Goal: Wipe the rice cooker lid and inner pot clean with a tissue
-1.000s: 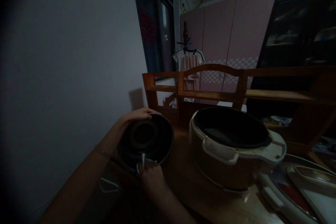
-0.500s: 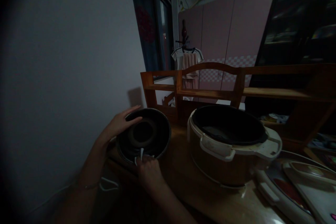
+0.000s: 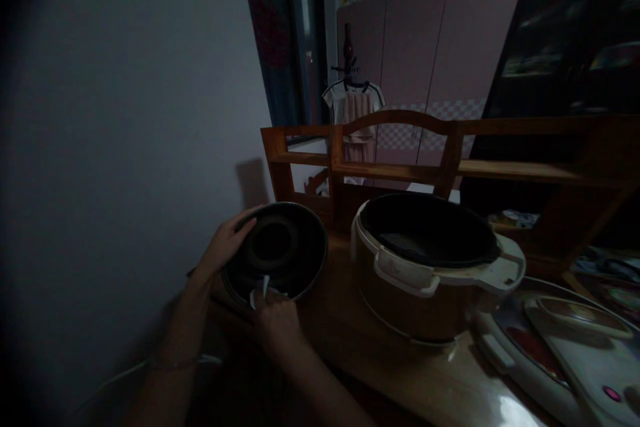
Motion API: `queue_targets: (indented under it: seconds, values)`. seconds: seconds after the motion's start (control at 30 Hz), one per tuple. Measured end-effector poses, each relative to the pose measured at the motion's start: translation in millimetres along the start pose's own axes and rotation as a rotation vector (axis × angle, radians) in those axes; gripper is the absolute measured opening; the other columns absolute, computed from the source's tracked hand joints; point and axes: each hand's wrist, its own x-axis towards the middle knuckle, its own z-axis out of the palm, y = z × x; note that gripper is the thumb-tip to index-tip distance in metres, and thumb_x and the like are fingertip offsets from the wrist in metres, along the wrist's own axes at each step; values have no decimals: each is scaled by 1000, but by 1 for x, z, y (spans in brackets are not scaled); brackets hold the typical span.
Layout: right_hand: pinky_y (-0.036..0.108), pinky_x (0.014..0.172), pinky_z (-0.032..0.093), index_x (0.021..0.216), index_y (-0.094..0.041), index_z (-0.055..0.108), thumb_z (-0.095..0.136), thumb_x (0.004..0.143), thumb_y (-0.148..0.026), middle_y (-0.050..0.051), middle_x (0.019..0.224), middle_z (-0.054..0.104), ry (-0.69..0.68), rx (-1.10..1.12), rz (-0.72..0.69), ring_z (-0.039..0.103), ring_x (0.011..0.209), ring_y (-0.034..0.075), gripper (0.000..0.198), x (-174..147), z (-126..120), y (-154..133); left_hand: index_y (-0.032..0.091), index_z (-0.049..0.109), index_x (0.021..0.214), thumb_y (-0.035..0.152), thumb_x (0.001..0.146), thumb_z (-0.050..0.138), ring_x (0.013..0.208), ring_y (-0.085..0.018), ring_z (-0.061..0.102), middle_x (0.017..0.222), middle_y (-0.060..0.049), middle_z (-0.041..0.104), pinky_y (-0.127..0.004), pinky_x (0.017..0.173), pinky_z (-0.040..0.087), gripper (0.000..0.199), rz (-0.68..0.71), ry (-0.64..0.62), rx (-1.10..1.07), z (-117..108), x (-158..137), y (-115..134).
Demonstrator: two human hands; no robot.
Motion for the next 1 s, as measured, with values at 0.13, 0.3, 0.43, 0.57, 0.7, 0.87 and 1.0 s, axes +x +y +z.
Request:
queue_targets:
  seconds: [0.13, 0.3, 0.43, 0.57, 0.7, 0.87, 1.0]
  values:
    - [32, 83, 55, 139, -17, 45, 55, 96, -27, 12, 119, 69, 19, 48, 13, 69, 101, 23, 45, -3, -2, 2, 22, 62, 132, 45, 95, 49, 130, -22, 54, 138, -5, 61, -40, 116, 34, 45, 26, -24, 6, 4, 3, 2]
    - [34, 84, 54, 135, -20, 49, 56, 96, -37, 10, 118, 69, 31, 90, 11, 68, 101, 24, 43, -6, -7, 4, 22, 64, 130, 49, 93, 52, 125, -24, 57, 134, -6, 64, -40, 113, 38, 46, 18, -7, 55, 1, 9, -1]
    - [39, 89, 53, 131, -20, 53, 60, 93, -49, 12, 119, 68, 30, 84, 17, 66, 105, 27, 49, -8, -6, 14, 22, 66, 126, 54, 91, 54, 121, -25, 59, 130, -6, 66, -40, 110, 41, 49, -8, -7, 75, -2, 15, -4]
    - [45, 97, 49, 124, -19, 58, 60, 90, -58, 15, 124, 65, 52, 78, -3, 61, 114, 30, 52, -16, -3, 34, 21, 63, 129, 57, 93, 49, 122, -25, 59, 132, -6, 66, -40, 108, 42, 53, -30, -53, 42, -5, 14, -2]
    - [48, 106, 43, 125, -15, 58, 63, 89, -54, 19, 130, 61, 89, 55, -65, 55, 124, 31, 54, -27, -3, 55, 22, 62, 130, 55, 96, 44, 124, -24, 58, 134, -5, 64, -39, 110, 40, 51, -13, -66, 43, -3, 9, 8]
    - [49, 109, 43, 131, -15, 55, 65, 90, -45, 18, 137, 57, 101, 48, -60, 50, 130, 31, 52, -35, -10, 69, 24, 63, 130, 53, 98, 42, 125, -22, 57, 135, -4, 63, -39, 111, 39, 48, 31, -93, 72, 5, 7, 27]
    - [50, 109, 44, 135, -19, 53, 64, 91, -45, 16, 137, 58, 108, 79, -22, 51, 130, 31, 52, -38, -13, 68, 26, 64, 129, 50, 98, 43, 126, -21, 57, 135, -3, 64, -37, 112, 39, 45, 52, -108, 80, 10, 7, 34]
